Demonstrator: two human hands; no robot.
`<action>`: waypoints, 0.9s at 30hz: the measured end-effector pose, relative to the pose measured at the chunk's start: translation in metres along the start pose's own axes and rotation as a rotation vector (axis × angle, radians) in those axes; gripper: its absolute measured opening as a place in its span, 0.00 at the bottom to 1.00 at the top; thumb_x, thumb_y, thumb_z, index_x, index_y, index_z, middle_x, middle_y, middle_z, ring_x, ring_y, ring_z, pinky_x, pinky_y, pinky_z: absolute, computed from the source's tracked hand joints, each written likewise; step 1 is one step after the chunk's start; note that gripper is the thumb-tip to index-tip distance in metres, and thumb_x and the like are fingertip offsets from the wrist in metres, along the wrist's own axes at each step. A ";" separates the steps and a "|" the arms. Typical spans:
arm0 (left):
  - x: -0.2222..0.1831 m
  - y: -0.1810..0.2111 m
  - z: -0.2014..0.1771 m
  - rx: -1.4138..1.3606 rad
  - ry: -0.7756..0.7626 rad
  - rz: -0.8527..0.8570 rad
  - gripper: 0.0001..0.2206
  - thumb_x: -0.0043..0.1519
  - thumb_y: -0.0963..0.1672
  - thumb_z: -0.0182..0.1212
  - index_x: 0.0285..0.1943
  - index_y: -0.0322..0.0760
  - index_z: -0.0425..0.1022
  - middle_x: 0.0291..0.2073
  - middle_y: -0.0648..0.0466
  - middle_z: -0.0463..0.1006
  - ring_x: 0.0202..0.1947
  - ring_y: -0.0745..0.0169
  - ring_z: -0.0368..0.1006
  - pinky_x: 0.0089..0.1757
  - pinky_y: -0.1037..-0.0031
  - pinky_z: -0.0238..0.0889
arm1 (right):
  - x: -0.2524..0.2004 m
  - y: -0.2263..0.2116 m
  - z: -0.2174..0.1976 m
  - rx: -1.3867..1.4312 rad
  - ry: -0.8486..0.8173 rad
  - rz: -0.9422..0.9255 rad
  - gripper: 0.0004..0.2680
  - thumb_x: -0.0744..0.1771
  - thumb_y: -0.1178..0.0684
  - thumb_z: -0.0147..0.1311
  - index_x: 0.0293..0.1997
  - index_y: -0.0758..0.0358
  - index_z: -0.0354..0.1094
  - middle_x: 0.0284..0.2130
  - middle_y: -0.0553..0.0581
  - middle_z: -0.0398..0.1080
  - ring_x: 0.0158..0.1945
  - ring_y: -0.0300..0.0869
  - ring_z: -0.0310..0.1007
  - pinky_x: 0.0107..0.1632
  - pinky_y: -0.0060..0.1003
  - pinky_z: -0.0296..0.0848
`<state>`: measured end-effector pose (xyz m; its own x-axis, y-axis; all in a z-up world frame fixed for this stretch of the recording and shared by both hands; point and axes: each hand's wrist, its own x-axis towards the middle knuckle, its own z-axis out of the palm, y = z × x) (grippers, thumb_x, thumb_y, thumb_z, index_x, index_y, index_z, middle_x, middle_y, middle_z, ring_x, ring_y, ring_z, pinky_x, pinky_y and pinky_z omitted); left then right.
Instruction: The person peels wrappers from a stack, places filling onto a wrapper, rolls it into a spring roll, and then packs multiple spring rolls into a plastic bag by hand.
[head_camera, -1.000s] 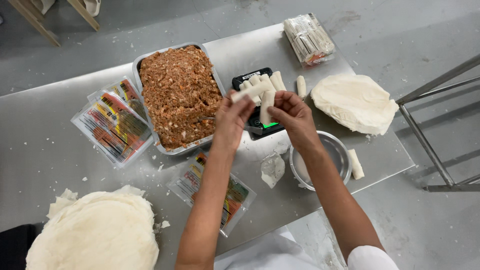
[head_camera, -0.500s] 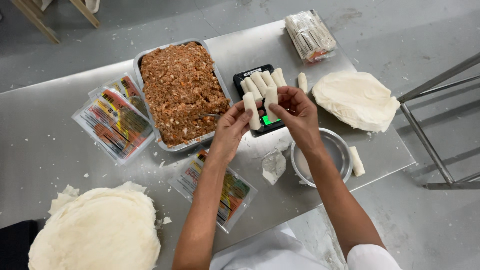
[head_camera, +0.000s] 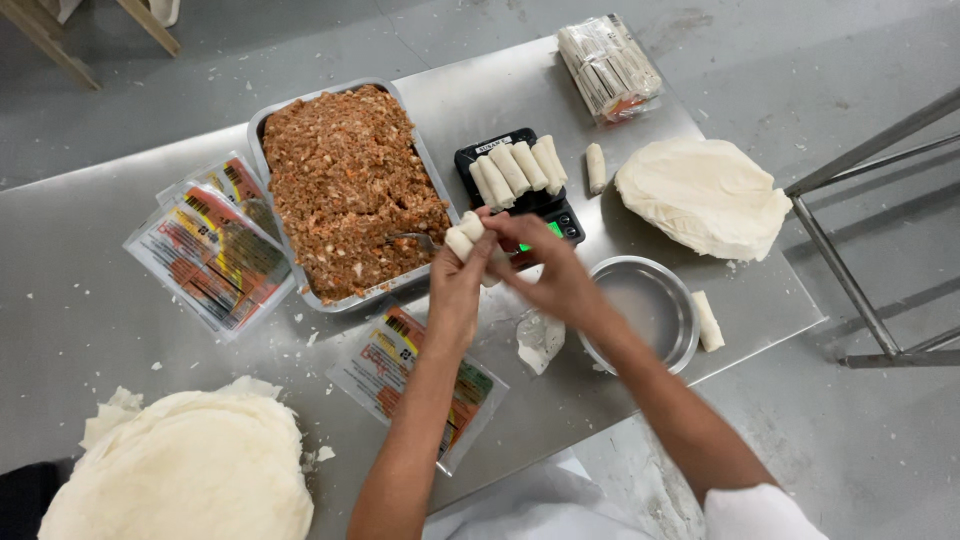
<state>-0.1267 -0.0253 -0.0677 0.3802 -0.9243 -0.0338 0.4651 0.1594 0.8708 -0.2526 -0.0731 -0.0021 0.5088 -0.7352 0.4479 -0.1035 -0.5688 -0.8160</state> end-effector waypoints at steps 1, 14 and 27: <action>0.008 -0.011 -0.010 -0.053 0.016 -0.016 0.17 0.68 0.43 0.61 0.65 0.34 0.73 0.38 0.45 0.84 0.36 0.64 0.80 0.40 0.74 0.75 | 0.011 0.008 -0.010 0.173 -0.074 0.036 0.12 0.65 0.63 0.62 0.53 0.63 0.74 0.39 0.58 0.74 0.44 0.43 0.75 0.49 0.39 0.77; 0.036 -0.004 0.009 -0.292 -0.028 -0.153 0.23 0.64 0.43 0.64 0.70 0.37 0.69 0.55 0.38 0.79 0.54 0.47 0.78 0.53 0.64 0.74 | 0.060 0.185 -0.104 -0.628 0.115 0.479 0.18 0.62 0.47 0.63 0.58 0.46 0.67 0.32 0.50 0.77 0.40 0.47 0.80 0.45 0.46 0.72; 0.033 -0.009 0.024 -0.027 0.024 -0.027 0.08 0.60 0.45 0.71 0.44 0.40 0.81 0.29 0.54 0.84 0.27 0.74 0.79 0.33 0.79 0.74 | 0.025 0.031 -0.031 0.175 -0.006 0.272 0.17 0.62 0.60 0.69 0.56 0.66 0.72 0.38 0.58 0.76 0.41 0.38 0.75 0.44 0.34 0.79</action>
<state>-0.1378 -0.0654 -0.0653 0.3860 -0.9199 -0.0686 0.4962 0.1444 0.8561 -0.2695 -0.1208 -0.0044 0.4880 -0.8488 0.2033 -0.0876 -0.2793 -0.9562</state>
